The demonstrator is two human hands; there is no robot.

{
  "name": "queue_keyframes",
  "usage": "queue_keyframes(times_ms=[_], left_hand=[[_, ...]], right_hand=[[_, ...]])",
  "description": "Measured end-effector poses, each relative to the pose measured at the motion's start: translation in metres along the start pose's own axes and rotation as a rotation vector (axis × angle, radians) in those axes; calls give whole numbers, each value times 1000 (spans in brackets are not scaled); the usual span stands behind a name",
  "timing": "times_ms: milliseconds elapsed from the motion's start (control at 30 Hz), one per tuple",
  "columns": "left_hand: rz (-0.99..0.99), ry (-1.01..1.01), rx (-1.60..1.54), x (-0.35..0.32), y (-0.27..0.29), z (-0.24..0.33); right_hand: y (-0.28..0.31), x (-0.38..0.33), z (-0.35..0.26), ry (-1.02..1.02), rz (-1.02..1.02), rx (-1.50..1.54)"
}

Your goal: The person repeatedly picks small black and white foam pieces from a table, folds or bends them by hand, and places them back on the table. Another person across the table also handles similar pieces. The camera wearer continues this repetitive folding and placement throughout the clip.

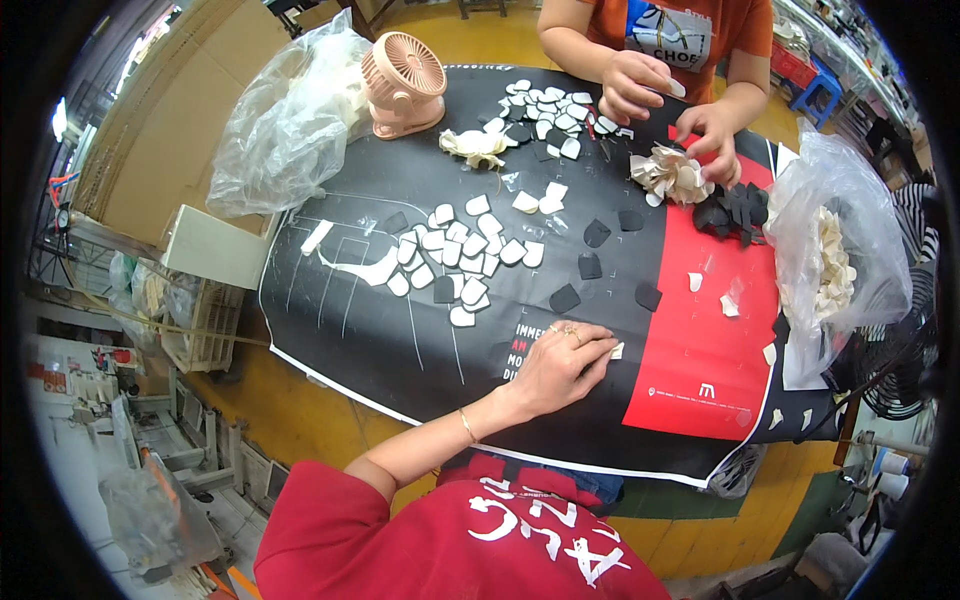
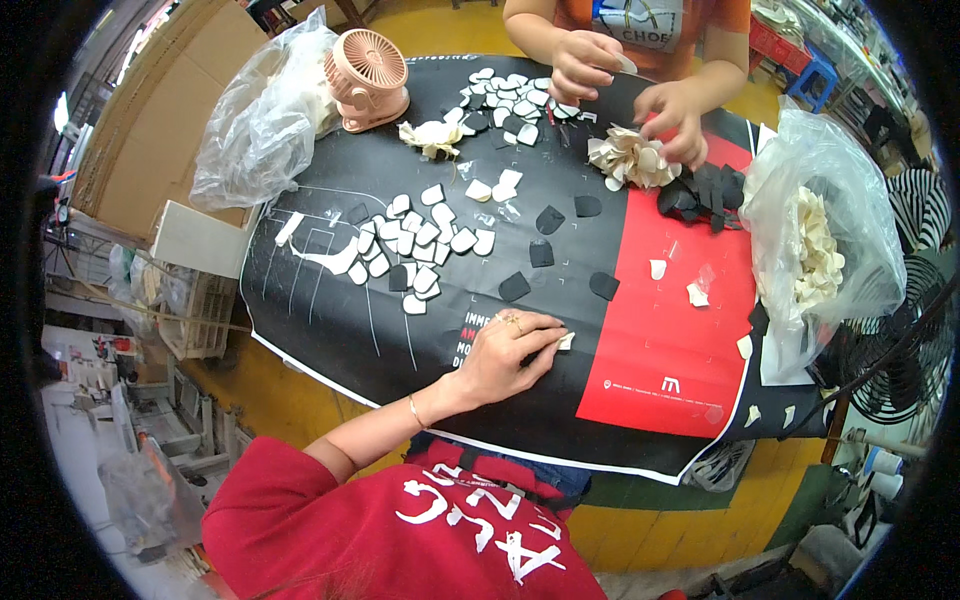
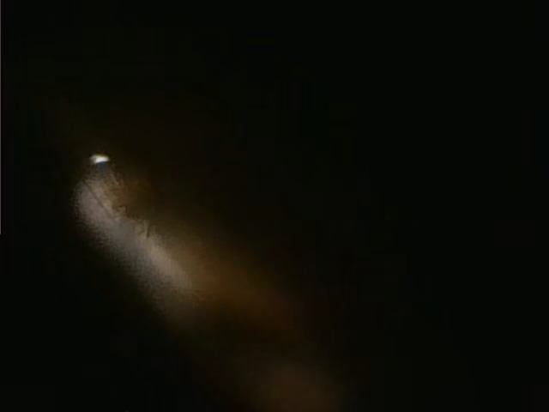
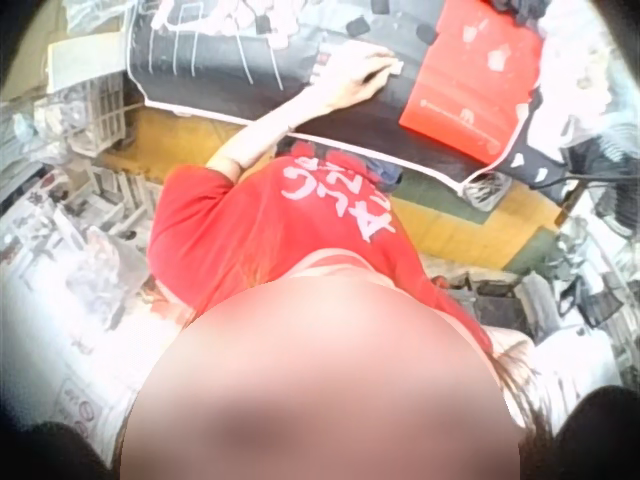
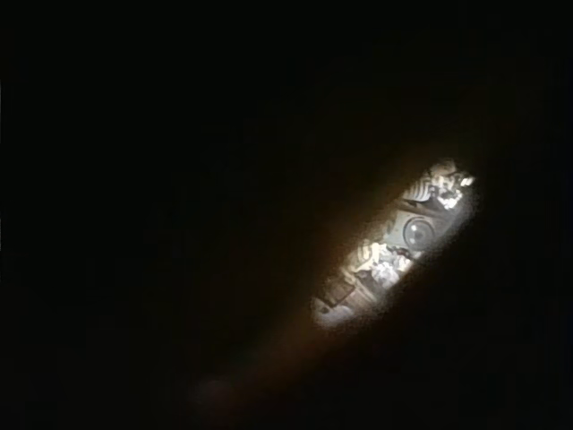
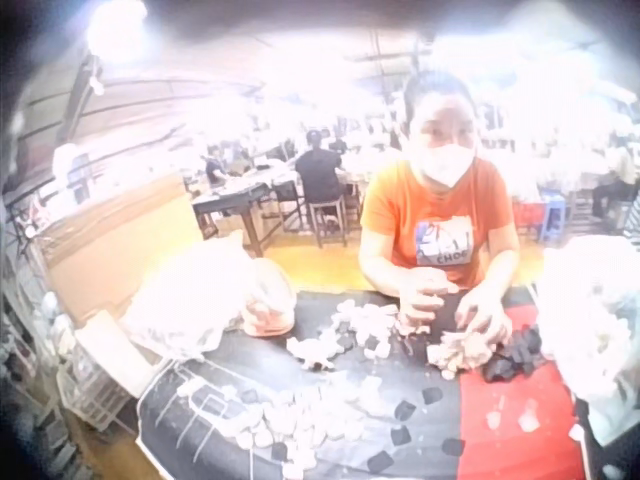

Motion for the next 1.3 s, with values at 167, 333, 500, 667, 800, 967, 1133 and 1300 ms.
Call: queue_keyframes(times_ms=[167,333,500,667,800,967,1133,1300], left_hand=[[-3,-21,14,0,0,3],[4,-22,6,0,0,4],[0,-21,-8,-2,0,2],[0,-26,-26,-2,0,2],[-2,-31,-37,-2,0,3],[8,-33,-31,-2,1,3],[12,-30,-15,-2,0,2],[41,-24,-43,-1,4,2]], right_hand=[[-2,4,0,10,-6,4],[-3,6,1,16,-12,9],[-4,11,0,26,-26,7],[-6,18,1,33,-40,-9],[-8,22,-2,39,-47,-19],[-7,26,-5,45,-55,-31],[-7,29,-1,56,-52,-55],[22,26,-54,142,28,-91]])
Point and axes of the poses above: each hand's wrist, its own x-axis towards the middle knuckle, its own y-axis out of the back of the hand, z = x × y, the point moved 8 cm from there along x, towards the middle knuckle, and after that the axes turned 12 degrees about -z, right-handed, at the moved point
